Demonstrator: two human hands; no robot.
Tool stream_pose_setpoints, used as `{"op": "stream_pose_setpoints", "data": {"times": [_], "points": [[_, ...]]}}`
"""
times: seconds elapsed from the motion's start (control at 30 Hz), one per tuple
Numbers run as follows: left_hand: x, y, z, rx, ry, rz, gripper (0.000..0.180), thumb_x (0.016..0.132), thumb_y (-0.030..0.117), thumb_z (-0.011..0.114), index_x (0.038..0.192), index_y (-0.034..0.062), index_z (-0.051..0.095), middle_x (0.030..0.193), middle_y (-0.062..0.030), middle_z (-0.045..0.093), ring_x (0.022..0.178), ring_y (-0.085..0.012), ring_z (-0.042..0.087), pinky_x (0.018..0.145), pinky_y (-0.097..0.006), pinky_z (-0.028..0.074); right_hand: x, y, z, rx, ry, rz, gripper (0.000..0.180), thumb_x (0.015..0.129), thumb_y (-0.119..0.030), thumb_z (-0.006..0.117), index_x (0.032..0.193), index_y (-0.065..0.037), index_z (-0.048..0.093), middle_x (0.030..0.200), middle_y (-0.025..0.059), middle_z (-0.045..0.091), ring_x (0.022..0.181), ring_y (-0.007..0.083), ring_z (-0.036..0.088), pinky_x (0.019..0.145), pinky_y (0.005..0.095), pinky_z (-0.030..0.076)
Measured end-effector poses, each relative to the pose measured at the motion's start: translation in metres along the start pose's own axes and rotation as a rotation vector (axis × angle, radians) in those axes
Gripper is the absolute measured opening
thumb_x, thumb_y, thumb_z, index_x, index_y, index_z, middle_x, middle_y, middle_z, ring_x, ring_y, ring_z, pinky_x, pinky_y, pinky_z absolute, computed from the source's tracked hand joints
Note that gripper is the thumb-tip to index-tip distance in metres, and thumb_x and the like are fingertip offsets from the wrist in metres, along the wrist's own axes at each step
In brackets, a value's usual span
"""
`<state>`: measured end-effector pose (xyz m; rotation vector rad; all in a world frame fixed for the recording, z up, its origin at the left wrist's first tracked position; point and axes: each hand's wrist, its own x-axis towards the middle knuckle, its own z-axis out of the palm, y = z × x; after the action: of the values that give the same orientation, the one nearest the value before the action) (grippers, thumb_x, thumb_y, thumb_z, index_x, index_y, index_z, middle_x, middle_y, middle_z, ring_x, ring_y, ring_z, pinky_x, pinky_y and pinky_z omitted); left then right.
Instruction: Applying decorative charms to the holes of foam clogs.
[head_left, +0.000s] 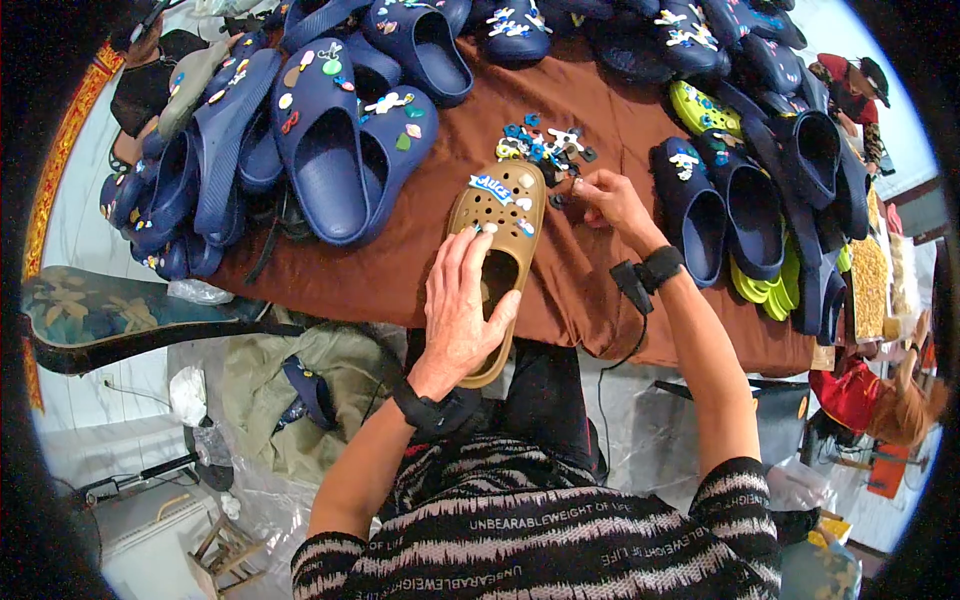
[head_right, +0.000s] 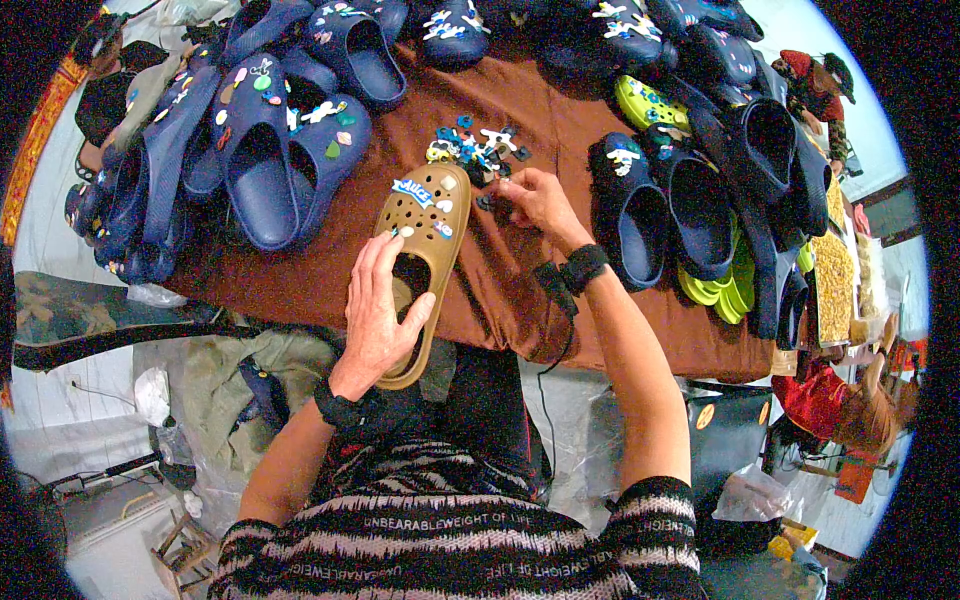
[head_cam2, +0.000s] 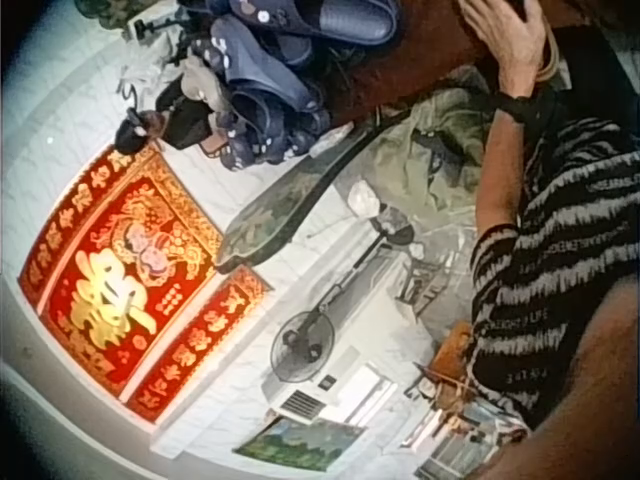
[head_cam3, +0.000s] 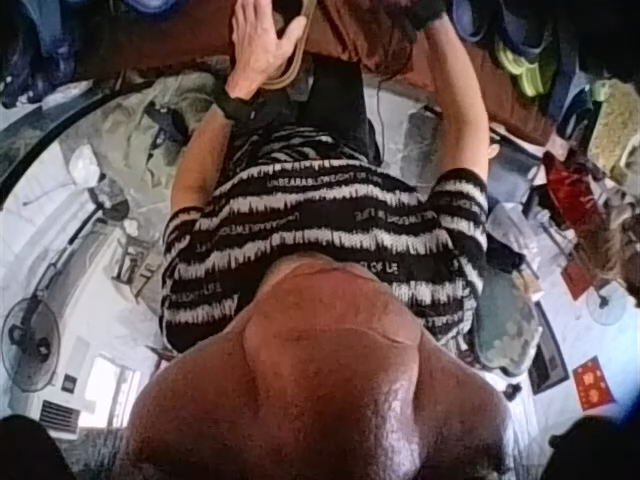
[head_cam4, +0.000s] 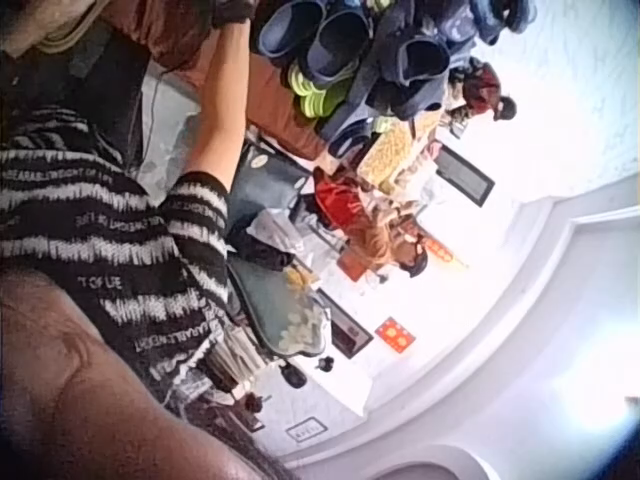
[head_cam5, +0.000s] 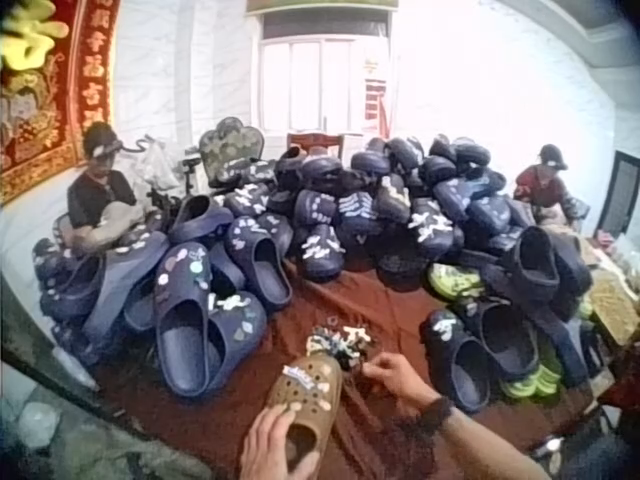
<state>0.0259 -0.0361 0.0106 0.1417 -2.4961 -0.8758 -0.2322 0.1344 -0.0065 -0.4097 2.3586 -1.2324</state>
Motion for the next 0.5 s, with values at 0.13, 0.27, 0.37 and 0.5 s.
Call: {"op": "stream_pose_setpoints", "data": {"times": [0.13, 0.27, 0.37, 0.5], "points": [[-0.001, -0.001, -0.002, 0.020, -0.002, 0.009, 0.077, 0.082, 0.020, 0.073, 0.148, 0.0047, 0.034, 0.148, -0.0205, 0.039, 0.139, -0.0410, 0.035, 0.117, -0.050, 0.029, -0.043, -0.039, 0.004, 0.310, -0.367, -0.102, 0.025, 0.098, -0.031, 0.065, 0.099, -0.006, 0.067, 0.083, -0.0036, 0.064, 0.068, 0.0065, 0.059, 0.062, 0.0234, 0.049], [0.000, -0.001, -0.003, 0.024, -0.006, -0.002, 0.076, 0.082, 0.020, 0.073, 0.146, 0.0044, 0.035, 0.148, -0.0207, 0.039, 0.139, -0.0413, 0.035, 0.116, -0.050, 0.030, -0.053, -0.062, 0.016, 0.328, -0.547, -0.139, 0.026, 0.098, -0.032, 0.065, 0.095, -0.006, 0.069, 0.080, -0.0042, 0.063, 0.067, 0.0052, 0.058, 0.061, 0.0238, 0.049], [0.000, 0.000, 0.000, 0.012, -0.008, -0.007, 0.076, 0.082, 0.020, 0.074, 0.146, 0.0042, 0.036, 0.148, -0.0208, 0.039, 0.139, -0.0411, 0.035, 0.116, -0.050, 0.030, -0.042, -0.060, 0.024, 0.228, -0.459, -0.242, 0.026, 0.098, -0.030, 0.065, 0.093, -0.004, 0.069, 0.075, -0.0014, 0.063, 0.063, 0.0075, 0.056, 0.058, 0.0250, 0.047], [0.000, 0.000, -0.001, 0.027, 0.001, -0.006, 0.077, 0.081, 0.021, 0.075, 0.145, 0.0043, 0.036, 0.148, -0.0210, 0.039, 0.139, -0.0410, 0.035, 0.116, -0.050, 0.030, -0.026, -0.076, 0.026, 0.117, -0.391, -0.258, 0.024, 0.097, -0.026, 0.065, 0.090, -0.003, 0.068, 0.072, 0.0013, 0.063, 0.062, 0.0096, 0.058, 0.057, 0.0276, 0.048]]}}
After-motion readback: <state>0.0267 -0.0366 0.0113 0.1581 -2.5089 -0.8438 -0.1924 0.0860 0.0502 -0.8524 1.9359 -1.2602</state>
